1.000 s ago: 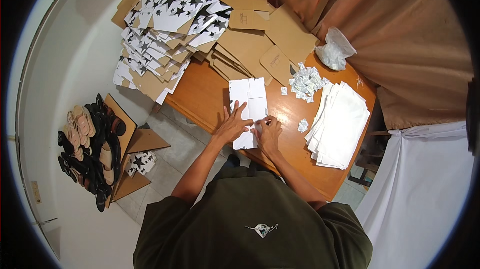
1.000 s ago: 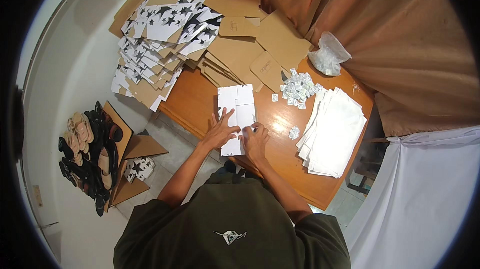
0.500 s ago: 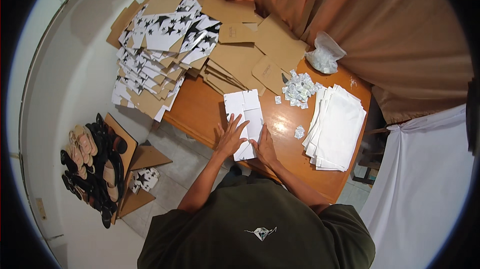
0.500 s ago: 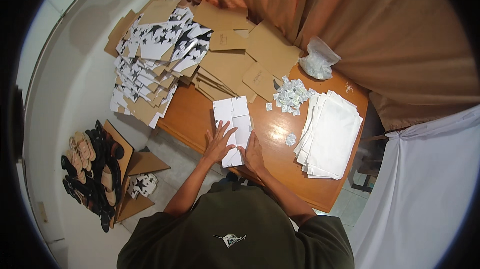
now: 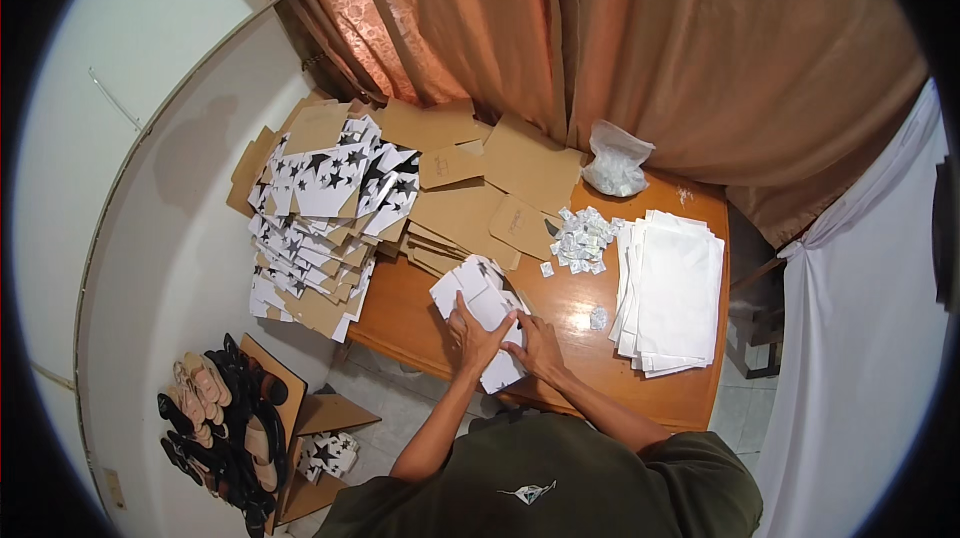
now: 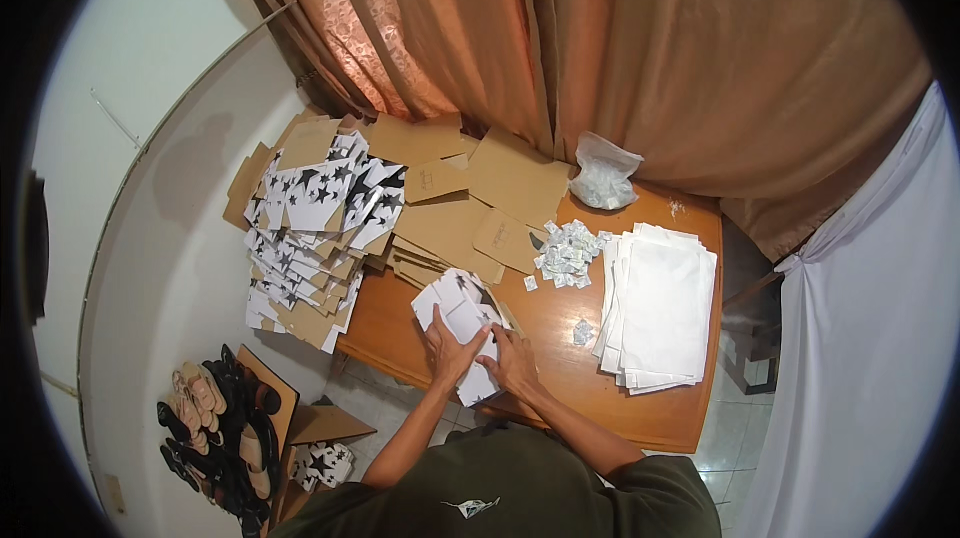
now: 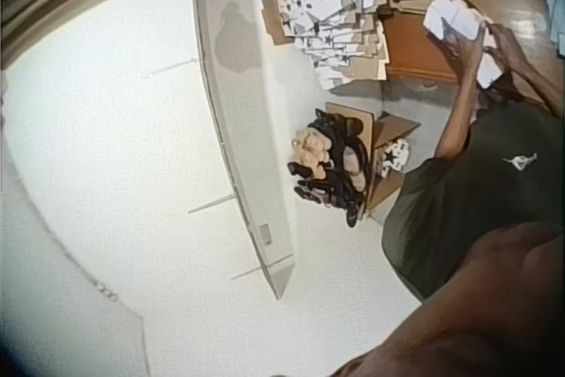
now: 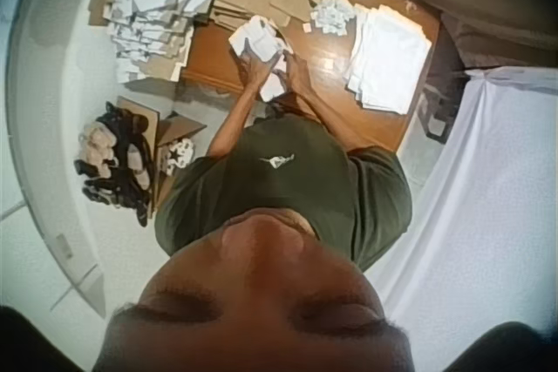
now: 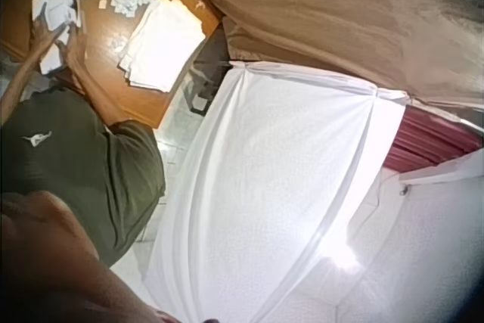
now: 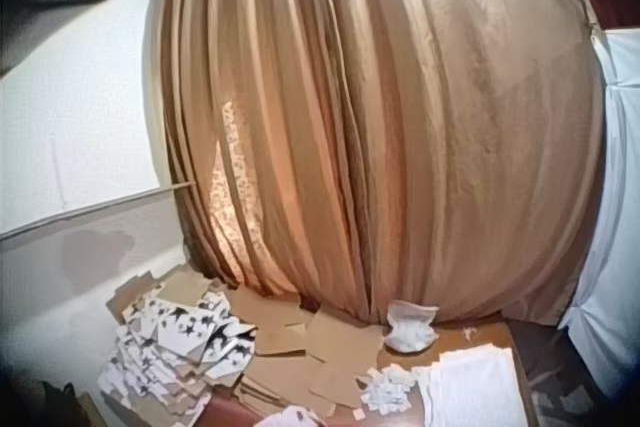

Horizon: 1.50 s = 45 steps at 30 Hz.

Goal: Assembling shoe boxes and placing packing materials and products inside.

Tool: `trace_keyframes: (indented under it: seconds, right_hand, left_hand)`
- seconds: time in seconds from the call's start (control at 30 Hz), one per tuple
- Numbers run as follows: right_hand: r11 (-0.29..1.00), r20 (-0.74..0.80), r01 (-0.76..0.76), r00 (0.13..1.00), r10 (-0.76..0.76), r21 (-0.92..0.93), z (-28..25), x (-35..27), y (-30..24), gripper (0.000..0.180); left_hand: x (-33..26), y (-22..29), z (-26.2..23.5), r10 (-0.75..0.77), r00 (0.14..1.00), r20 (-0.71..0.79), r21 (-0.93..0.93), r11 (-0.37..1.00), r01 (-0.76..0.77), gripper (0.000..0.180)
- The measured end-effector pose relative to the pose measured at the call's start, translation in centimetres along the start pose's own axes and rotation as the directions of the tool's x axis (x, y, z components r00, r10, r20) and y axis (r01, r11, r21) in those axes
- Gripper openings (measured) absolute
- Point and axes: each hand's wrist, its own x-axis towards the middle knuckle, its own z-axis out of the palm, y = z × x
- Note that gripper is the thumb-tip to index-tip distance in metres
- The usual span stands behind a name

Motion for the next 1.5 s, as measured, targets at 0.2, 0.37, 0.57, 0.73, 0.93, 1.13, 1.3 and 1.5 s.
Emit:
trace_keyframes:
  seconds: [0.2,0.37,0.57,0.73,0.93,1.13,1.3,1.5]
  right_hand:
    - [0.943,-0.002,0.138,0.989,-0.145,-0.302,-4.9,0.8,-6.2,0.071]
    - [0.819,0.030,0.287,0.949,-0.315,-0.497,-7.7,0.6,-8.4,0.064]
    - [0.616,0.078,0.417,0.863,-0.499,-0.668,-10.3,-0.4,-9.1,0.059]
    - [0.561,0.097,0.465,0.822,-0.562,-0.685,-7.9,-1.7,-5.4,0.054]
    - [0.783,-0.032,0.427,0.870,-0.493,-0.453,-5.6,-5.1,-4.8,0.075]
    - [0.954,-0.315,-0.186,0.914,0.256,0.237,-4.1,-6.6,-0.4,0.128]
    - [0.891,-0.170,-0.079,0.970,0.171,0.448,-5.3,-4.8,-1.6,0.139]
    - [0.858,-0.181,-0.073,0.965,0.190,0.508,-9.5,-2.4,-1.1,0.114]
  left_hand:
    - [0.0,3.0,-2.3,-0.106,0.991,-0.078,-0.367,0.928,0.071,0.127]
    - [0.7,1.8,-2.7,-0.246,0.968,-0.058,-0.664,0.734,0.147,0.126]
    - [-0.5,4.6,-6.3,-0.221,0.936,0.275,-0.881,0.331,0.338,0.126]
    - [-1.4,1.0,-2.4,-0.160,0.954,0.252,-0.941,0.190,0.281,0.123]
    - [-2.3,-4.9,0.8,-0.083,0.980,0.182,-0.982,0.038,0.185,0.107]
    - [-3.0,-5.6,-0.9,-0.028,0.965,0.262,-0.960,0.097,0.264,0.106]
    - [-1.6,-3.3,-3.2,-0.072,0.943,0.325,-0.899,0.286,0.332,0.115]
    - [1.2,-0.6,-5.8,0.044,0.933,0.358,-0.837,0.458,0.299,0.110]
